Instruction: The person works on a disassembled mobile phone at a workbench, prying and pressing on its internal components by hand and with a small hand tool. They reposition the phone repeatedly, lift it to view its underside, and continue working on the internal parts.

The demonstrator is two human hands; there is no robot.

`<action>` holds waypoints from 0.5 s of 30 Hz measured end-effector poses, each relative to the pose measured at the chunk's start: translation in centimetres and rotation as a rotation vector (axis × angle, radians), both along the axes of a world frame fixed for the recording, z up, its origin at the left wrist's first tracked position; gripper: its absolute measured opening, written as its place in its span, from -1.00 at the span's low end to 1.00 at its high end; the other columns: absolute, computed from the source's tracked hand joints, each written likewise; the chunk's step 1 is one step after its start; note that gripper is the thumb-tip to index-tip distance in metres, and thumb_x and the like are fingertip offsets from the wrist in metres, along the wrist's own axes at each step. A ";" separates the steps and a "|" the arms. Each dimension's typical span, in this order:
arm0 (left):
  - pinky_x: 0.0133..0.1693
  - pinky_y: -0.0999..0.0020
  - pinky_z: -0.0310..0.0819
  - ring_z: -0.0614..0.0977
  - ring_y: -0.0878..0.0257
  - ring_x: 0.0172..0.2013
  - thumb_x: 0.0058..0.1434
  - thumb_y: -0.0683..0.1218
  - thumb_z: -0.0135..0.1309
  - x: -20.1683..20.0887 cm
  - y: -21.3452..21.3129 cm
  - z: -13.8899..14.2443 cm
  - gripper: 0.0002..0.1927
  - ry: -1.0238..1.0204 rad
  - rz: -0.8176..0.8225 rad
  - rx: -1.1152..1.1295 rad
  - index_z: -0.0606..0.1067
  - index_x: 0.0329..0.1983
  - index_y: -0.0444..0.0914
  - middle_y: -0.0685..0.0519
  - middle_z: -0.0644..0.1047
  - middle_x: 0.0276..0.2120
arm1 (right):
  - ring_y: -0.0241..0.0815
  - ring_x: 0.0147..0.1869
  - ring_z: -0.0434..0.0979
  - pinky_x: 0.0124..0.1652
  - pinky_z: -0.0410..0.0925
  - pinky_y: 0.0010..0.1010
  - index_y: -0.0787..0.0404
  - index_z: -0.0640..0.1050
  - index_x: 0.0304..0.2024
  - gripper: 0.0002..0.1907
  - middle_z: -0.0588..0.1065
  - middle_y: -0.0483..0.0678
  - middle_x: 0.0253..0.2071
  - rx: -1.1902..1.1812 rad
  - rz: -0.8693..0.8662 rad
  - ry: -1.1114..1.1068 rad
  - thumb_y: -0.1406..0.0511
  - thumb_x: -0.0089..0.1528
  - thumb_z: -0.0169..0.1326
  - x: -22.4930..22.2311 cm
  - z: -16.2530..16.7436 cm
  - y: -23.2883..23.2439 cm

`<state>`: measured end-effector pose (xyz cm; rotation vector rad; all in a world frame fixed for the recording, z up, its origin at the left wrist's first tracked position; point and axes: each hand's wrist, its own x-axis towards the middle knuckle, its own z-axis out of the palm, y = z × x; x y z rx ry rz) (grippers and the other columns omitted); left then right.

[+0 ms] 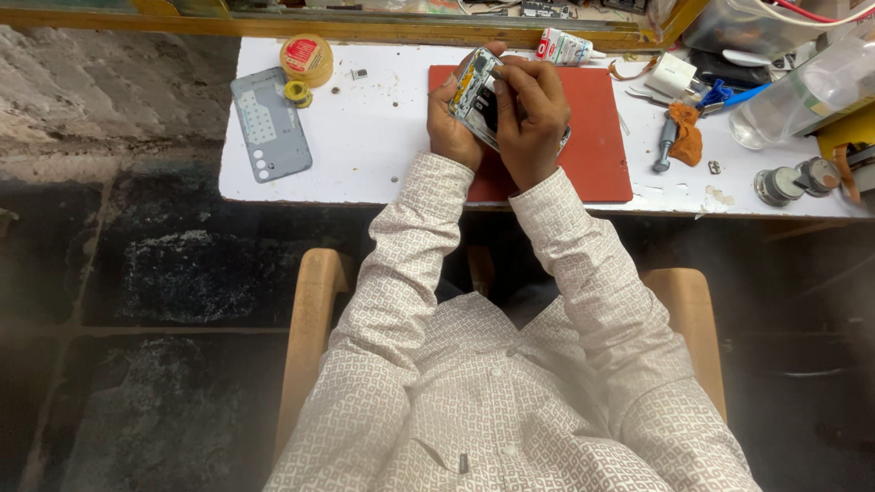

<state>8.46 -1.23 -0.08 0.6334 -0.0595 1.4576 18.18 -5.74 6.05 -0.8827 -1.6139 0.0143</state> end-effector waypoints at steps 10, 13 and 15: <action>0.27 0.11 0.46 0.55 -0.01 0.17 0.40 0.10 -0.30 0.0 0.2 0.0 -0.37 -0.050 -0.102 0.065 0.33 0.38 -0.40 -0.21 0.51 0.13 | -0.07 -0.09 0.56 -0.11 0.45 -0.33 0.36 0.60 -0.11 -0.87 0.51 0.05 -0.14 0.041 -0.005 -0.121 0.53 0.28 0.21 -0.2 0.7 -0.1; 0.27 0.11 0.45 0.54 -0.02 0.17 0.38 0.11 -0.29 0.0 0.2 0.0 -0.36 -0.048 -0.118 0.062 0.32 0.37 -0.37 -0.21 0.51 0.13 | 0.03 0.01 0.52 -0.03 0.44 -0.25 0.37 0.58 -0.13 -0.86 0.47 0.07 -0.16 0.101 -0.025 -0.213 0.53 0.25 0.20 -0.5 0.8 -0.7; 0.27 0.12 0.45 0.54 -0.02 0.17 0.35 0.13 -0.30 0.0 0.3 -0.1 -0.37 -0.032 -0.128 0.064 0.31 0.34 -0.35 -0.21 0.51 0.14 | 0.12 0.11 0.50 0.05 0.43 -0.18 0.36 0.56 -0.15 -0.85 0.45 0.06 -0.17 0.160 -0.005 -0.284 0.53 0.22 0.20 -0.6 0.7 -1.0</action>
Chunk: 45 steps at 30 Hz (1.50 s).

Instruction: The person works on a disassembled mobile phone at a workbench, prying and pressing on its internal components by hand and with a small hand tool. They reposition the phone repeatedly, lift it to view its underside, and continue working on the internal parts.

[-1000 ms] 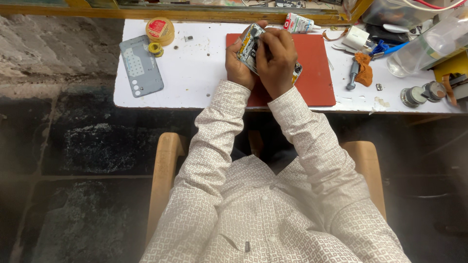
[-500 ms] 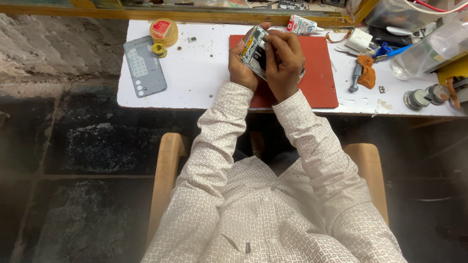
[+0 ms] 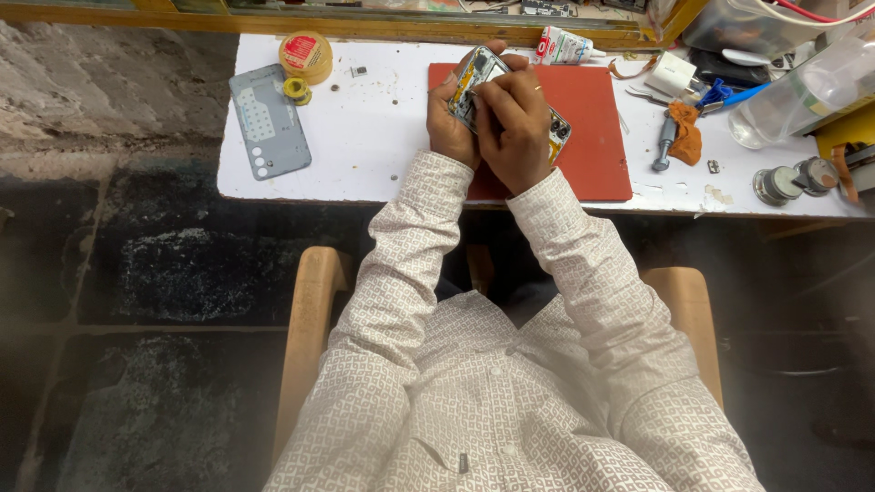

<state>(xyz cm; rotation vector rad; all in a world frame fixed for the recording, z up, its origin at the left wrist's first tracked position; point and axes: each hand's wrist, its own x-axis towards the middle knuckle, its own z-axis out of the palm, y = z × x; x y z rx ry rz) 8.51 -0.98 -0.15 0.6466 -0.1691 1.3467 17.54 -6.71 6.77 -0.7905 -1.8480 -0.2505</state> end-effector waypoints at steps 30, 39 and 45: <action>0.30 0.15 0.40 0.53 0.02 0.19 0.39 0.06 -0.34 -0.1 0.5 -0.7 -0.39 -0.037 0.042 0.019 0.34 0.36 -0.40 -0.19 0.49 0.17 | 0.07 -0.07 0.55 -0.08 0.44 -0.21 0.38 0.58 -0.17 -0.88 0.48 0.10 -0.19 -0.114 -0.031 0.067 0.53 0.24 0.21 0.2 -0.6 0.8; 0.31 0.16 0.40 0.53 0.01 0.19 0.42 0.06 -0.35 -0.1 0.3 -0.4 -0.38 -0.033 0.039 0.068 0.34 0.38 -0.42 -0.21 0.50 0.16 | 0.13 0.08 0.55 0.00 0.46 -0.19 0.35 0.56 -0.16 -0.87 0.46 0.09 -0.18 -0.042 -0.040 0.041 0.52 0.24 0.19 -0.1 -0.5 0.6; 0.32 0.16 0.38 0.50 0.06 0.24 0.39 0.05 -0.35 0.2 0.4 -0.5 -0.39 -0.034 0.054 -0.064 0.32 0.35 -0.42 -0.14 0.46 0.23 | -0.02 -0.10 0.56 -0.13 0.46 -0.27 0.38 0.56 -0.12 -0.87 0.50 0.09 -0.14 -0.116 -0.050 0.177 0.52 0.27 0.18 -0.2 -0.2 1.2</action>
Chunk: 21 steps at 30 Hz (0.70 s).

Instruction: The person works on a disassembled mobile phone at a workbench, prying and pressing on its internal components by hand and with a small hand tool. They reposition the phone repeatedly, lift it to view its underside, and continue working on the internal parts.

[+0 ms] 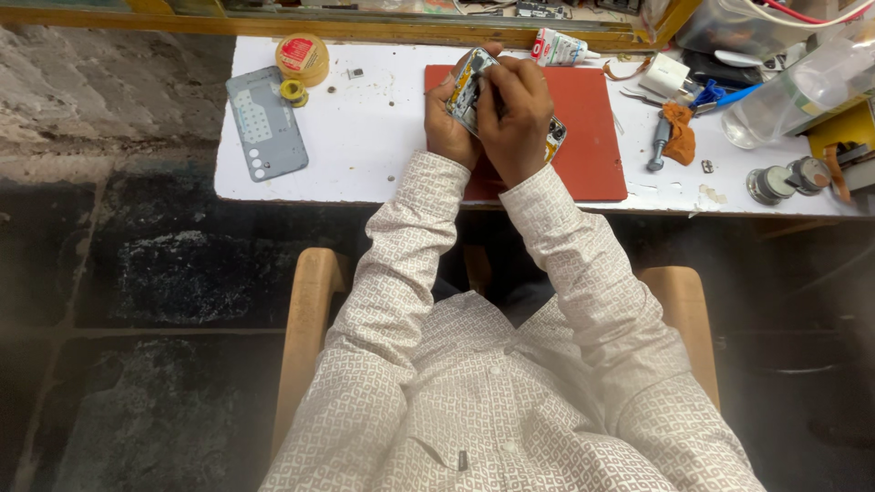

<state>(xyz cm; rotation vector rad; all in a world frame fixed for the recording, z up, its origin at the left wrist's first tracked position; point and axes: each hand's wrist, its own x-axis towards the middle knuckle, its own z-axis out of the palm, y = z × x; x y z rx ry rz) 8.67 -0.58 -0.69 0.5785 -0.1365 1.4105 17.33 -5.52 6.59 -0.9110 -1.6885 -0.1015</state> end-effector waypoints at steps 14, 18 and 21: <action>0.32 0.12 0.38 0.49 0.04 0.24 0.42 0.05 -0.37 -0.1 0.1 -0.7 -0.39 0.020 0.008 0.044 0.32 0.39 -0.40 -0.16 0.46 0.22 | 0.04 -0.09 0.52 -0.11 0.42 -0.22 0.37 0.55 -0.14 -0.86 0.49 0.09 -0.13 0.037 0.030 -0.101 0.52 0.25 0.19 0.4 0.2 -0.2; 0.33 0.15 0.38 0.49 0.04 0.24 0.40 0.06 -0.36 0.0 0.1 -0.5 -0.38 0.005 -0.011 0.086 0.32 0.37 -0.40 -0.15 0.46 0.24 | 0.06 -0.08 0.52 -0.11 0.42 -0.22 0.36 0.56 -0.16 -0.86 0.46 0.07 -0.18 0.046 0.063 -0.187 0.50 0.24 0.21 1.2 0.2 -0.6; 0.33 0.16 0.39 0.49 0.07 0.25 0.38 0.05 -0.35 0.1 0.2 -0.3 -0.39 0.032 0.015 0.011 0.31 0.36 -0.39 -0.12 0.44 0.26 | -0.01 -0.11 0.55 -0.13 0.44 -0.25 0.37 0.57 -0.12 -0.87 0.51 0.07 -0.14 -0.040 0.020 -0.041 0.51 0.28 0.20 0.8 0.1 -0.1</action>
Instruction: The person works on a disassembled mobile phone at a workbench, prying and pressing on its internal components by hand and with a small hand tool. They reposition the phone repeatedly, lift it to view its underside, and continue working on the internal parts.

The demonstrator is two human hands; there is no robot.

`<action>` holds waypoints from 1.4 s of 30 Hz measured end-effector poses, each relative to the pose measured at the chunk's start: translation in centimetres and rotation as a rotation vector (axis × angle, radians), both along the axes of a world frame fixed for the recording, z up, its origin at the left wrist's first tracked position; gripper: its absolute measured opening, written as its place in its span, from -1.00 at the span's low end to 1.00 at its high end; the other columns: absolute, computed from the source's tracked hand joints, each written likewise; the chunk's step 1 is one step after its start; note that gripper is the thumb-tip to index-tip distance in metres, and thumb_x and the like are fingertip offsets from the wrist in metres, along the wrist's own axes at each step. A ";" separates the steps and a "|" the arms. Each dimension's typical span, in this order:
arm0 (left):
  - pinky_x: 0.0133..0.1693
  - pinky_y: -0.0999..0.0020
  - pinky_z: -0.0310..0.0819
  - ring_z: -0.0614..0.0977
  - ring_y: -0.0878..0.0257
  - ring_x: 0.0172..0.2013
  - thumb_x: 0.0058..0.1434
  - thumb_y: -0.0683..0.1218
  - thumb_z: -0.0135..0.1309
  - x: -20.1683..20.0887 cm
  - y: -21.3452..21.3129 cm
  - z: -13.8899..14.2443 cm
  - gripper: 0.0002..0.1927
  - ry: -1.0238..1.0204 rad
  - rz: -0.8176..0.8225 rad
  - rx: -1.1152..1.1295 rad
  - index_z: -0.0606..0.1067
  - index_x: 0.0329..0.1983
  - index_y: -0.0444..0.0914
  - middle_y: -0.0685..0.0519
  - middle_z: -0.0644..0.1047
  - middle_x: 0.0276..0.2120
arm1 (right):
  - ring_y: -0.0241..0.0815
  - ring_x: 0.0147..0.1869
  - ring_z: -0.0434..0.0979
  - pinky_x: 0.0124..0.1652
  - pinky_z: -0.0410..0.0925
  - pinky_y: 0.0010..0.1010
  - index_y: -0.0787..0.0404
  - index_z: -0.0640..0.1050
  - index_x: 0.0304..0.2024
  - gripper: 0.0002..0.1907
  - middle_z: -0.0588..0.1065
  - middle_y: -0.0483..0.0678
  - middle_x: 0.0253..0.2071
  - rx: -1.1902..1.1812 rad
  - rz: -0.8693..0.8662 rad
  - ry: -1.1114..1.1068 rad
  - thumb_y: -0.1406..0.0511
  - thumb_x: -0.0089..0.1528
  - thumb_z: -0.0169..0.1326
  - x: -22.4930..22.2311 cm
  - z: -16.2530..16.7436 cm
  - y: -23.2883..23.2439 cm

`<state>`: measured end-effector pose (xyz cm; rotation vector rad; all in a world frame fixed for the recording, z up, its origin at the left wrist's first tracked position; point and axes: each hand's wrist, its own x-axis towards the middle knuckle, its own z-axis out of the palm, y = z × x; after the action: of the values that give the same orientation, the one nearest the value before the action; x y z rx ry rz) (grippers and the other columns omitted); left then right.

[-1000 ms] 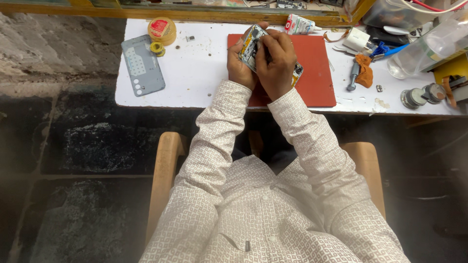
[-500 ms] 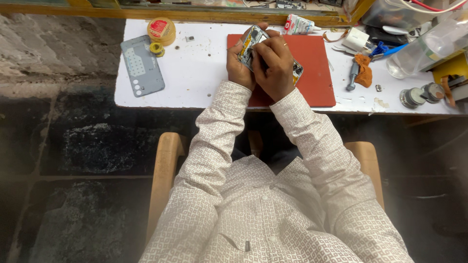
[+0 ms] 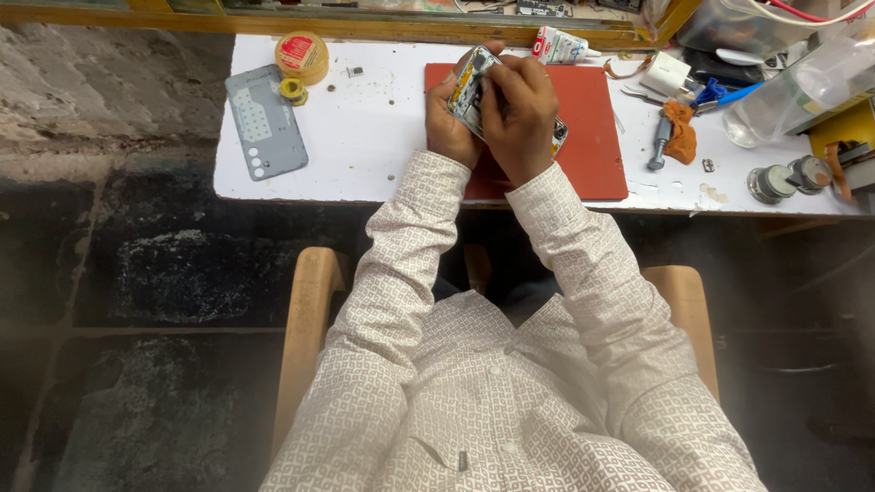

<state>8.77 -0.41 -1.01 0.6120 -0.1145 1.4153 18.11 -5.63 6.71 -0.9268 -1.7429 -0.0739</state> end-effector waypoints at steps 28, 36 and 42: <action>0.25 0.16 0.50 0.57 0.09 0.15 0.46 0.04 -0.41 0.2 -0.6 0.2 -0.39 0.004 0.030 0.078 0.32 0.40 -0.41 -0.16 0.49 0.19 | -0.11 -0.20 0.59 -0.19 0.45 -0.37 0.39 0.56 -0.12 -0.92 0.51 0.04 -0.16 -0.053 0.071 0.114 0.52 0.34 0.15 1.1 -0.3 0.0; 0.36 0.17 0.38 0.47 0.08 0.28 0.44 0.05 -0.42 0.1 -0.7 0.3 -0.37 0.083 0.071 0.042 0.31 0.39 -0.43 -0.13 0.44 0.29 | -0.02 -0.04 0.57 -0.07 0.46 -0.29 0.37 0.55 -0.07 -0.88 0.50 0.06 -0.08 0.019 0.003 -0.022 0.53 0.33 0.14 0.1 0.2 -0.5; 0.37 0.16 0.35 0.47 0.04 0.27 0.45 0.06 -0.39 0.2 0.0 -0.3 -0.36 0.006 0.010 0.080 0.30 0.42 -0.43 -0.17 0.43 0.29 | 0.06 -0.03 0.53 -0.09 0.44 -0.26 0.35 0.53 -0.13 -0.86 0.43 0.07 -0.17 0.125 0.006 -0.124 0.51 0.25 0.15 -0.5 -0.2 -0.6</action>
<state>9.00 -0.41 -1.33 0.6831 -0.1644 1.4236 17.59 -6.27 6.46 -0.8404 -1.8330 -0.2375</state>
